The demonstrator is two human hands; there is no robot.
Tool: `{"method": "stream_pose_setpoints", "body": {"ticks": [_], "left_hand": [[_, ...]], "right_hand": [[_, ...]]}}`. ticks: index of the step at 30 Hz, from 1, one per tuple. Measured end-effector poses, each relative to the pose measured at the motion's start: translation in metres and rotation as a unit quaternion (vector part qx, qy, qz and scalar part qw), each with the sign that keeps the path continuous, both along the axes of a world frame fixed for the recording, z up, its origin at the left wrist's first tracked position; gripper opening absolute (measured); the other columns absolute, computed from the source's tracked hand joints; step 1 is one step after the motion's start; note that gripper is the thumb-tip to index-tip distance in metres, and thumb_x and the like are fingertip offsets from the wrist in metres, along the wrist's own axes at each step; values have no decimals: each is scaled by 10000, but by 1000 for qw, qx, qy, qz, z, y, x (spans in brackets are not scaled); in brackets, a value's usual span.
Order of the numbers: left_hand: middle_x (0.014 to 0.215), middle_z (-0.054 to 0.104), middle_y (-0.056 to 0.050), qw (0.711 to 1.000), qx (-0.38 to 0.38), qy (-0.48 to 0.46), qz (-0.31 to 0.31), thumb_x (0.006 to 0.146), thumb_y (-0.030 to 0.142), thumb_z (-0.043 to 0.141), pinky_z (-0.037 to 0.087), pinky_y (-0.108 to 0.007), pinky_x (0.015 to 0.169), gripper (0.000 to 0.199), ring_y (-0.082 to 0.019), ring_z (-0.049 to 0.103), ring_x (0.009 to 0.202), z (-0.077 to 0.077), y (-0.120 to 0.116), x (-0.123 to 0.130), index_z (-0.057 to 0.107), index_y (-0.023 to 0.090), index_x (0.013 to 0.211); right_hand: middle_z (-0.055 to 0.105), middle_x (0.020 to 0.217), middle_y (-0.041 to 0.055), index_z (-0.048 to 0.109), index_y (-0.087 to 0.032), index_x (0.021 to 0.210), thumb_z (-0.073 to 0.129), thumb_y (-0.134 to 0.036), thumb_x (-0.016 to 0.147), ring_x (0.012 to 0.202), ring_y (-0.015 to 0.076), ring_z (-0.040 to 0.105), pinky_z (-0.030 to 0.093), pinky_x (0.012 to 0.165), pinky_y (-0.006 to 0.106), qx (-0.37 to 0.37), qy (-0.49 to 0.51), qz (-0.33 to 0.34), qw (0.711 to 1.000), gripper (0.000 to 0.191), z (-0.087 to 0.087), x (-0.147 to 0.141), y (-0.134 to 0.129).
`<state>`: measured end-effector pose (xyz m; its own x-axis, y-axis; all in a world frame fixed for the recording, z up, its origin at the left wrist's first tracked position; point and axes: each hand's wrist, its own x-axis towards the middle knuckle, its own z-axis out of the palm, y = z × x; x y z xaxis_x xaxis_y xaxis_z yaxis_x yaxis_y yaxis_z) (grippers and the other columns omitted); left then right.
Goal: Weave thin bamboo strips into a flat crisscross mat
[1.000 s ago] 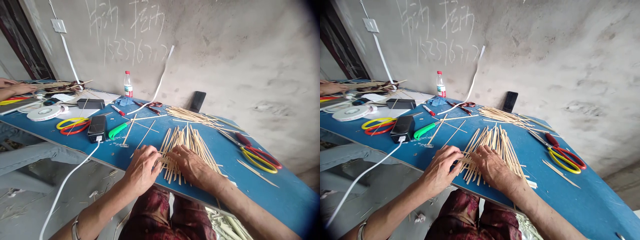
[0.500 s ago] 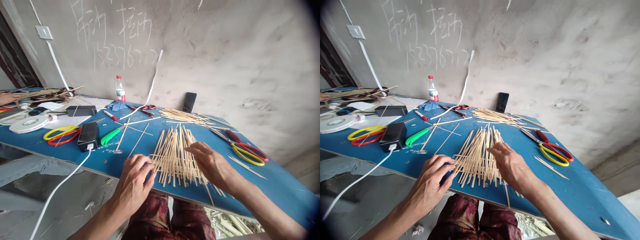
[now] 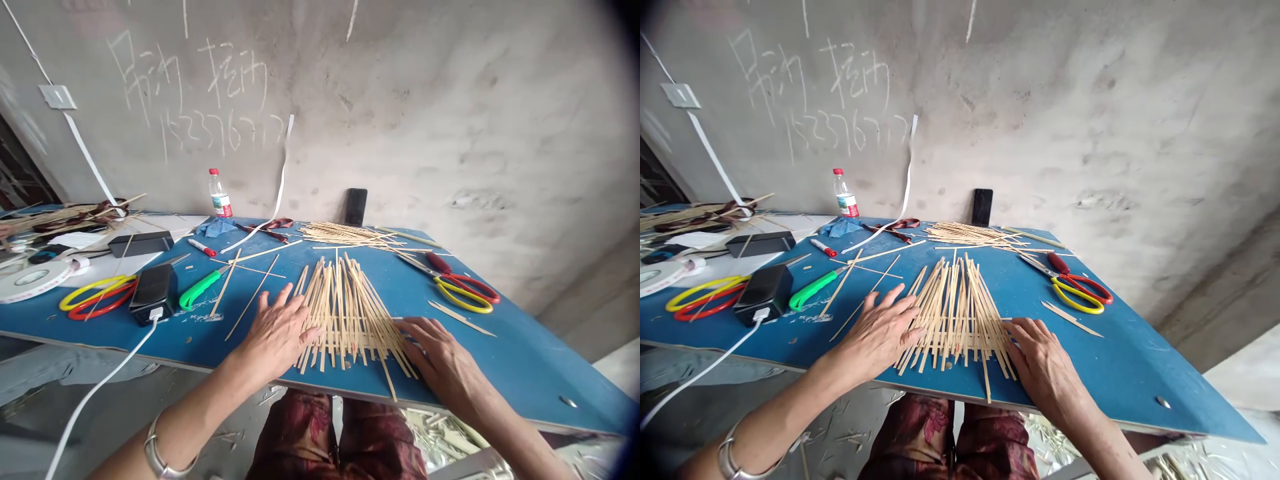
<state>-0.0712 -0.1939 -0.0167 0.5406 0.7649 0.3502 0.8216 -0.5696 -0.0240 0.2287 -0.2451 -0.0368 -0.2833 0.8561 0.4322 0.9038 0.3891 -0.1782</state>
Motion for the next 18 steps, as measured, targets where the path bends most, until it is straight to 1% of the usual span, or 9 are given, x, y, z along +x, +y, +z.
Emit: {"method": "stream_pose_setpoints", "body": {"ticks": [2,5,7,9,11,13,15,18], "left_hand": [[1255,643,-105,1000,8,15,15,968,405,481,303,-668,1023,299,-378,397,1355,-3,1,0,674,208,1085],[1297,621,-129,999,23,18,27,958,376,509,297,-680,1016,298,-393,395,1359,-8,-1,0,660,188,1132],[1354,586,-139,999,28,11,27,954,369,517,294,-679,1022,322,-389,385,1367,-8,-3,4,629,192,1199],[1409,543,-127,1000,24,6,5,958,382,506,309,-663,1025,342,-372,370,1379,-5,-3,11,602,212,1239],[1437,516,-101,1000,16,5,-26,962,390,500,335,-635,1023,305,-356,357,1388,-2,-3,20,620,230,1194],[1420,526,-93,999,10,4,-39,962,387,507,358,-612,1013,259,-355,366,1377,-1,-2,28,653,229,1108],[1371,558,-99,999,5,2,-36,956,372,526,375,-591,1002,235,-352,398,1348,0,-2,32,664,225,1074],[1312,585,-94,999,-10,1,-36,941,350,558,397,-553,984,216,-331,435,1305,0,-3,34,659,233,1093]], "right_hand": [[640,1151,117,627,-199,1177,354,-324,1012,1002,260,590,514,876,480,-1,5,-6,1000,343,-1,0,-2],[630,1178,122,610,-195,1209,351,-293,1007,1031,270,579,515,853,483,12,-1,-8,1000,342,3,-2,-6],[611,1236,129,583,-195,1254,351,-271,1006,1080,268,571,514,857,479,12,-14,14,1000,348,9,-9,-7],[570,1326,134,545,-191,1305,372,-261,1003,1188,277,527,499,900,488,-1,-37,45,998,356,16,-20,-6],[523,1400,130,531,-189,1323,406,-257,994,1297,300,446,468,952,518,-18,-64,58,996,359,23,-34,-2],[498,1430,124,546,-194,1303,426,-257,988,1337,314,404,448,972,542,-37,-84,55,994,343,26,-46,4],[499,1426,128,573,-193,1260,431,-268,991,1338,318,399,435,978,557,-59,-101,52,992,313,28,-55,9],[519,1400,129,590,-185,1219,417,-280,1002,1321,314,411,422,984,554,-83,-113,53,989,294,27,-60,11]]}}
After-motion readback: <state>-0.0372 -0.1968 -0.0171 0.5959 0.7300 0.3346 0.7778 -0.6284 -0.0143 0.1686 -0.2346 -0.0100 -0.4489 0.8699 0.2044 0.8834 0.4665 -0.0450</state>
